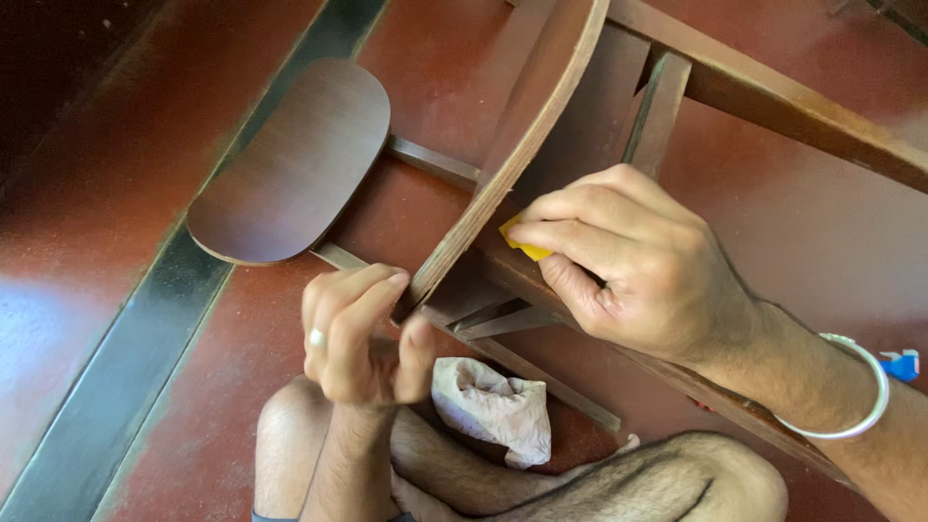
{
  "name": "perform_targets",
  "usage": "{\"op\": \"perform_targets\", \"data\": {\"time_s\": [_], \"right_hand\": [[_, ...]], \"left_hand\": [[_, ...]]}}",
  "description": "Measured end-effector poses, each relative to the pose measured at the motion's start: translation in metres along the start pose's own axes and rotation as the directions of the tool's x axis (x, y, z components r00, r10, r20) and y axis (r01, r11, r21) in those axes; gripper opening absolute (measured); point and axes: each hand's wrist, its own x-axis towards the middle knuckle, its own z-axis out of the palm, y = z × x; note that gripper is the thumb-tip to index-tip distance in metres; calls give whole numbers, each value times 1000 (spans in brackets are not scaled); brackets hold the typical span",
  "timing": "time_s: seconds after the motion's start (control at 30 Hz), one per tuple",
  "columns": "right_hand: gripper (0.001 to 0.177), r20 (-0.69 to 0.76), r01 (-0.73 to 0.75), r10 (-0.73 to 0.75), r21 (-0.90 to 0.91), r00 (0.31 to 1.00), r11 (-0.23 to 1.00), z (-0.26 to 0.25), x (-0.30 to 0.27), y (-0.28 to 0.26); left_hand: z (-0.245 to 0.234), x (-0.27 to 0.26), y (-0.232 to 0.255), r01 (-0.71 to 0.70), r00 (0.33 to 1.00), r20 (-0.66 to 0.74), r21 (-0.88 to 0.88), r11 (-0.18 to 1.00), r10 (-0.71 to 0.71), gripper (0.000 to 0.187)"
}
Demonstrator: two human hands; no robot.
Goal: The person sits on the floor and sands a wooden chair leg using a yellow sanding block. They wipe the leg with a cloth to remove dust and then continue sanding the curved edges of the chair frame.
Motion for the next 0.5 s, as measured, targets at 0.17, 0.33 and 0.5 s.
{"op": "perform_targets", "data": {"time_s": [0.17, 0.33, 0.5], "right_hand": [[17, 21, 153, -154, 44, 988, 987, 2, 1, 14], [16, 16, 192, -191, -41, 981, 981, 2, -4, 11], [14, 63, 260, -253, -156, 965, 953, -2, 5, 7]], "left_hand": [[5, -4, 16, -6, 1000, 21, 45, 999, 5, 29], [11, -7, 21, 43, 999, 18, 68, 997, -45, 30], [10, -7, 21, 62, 998, 13, 71, 996, -63, 32]]}}
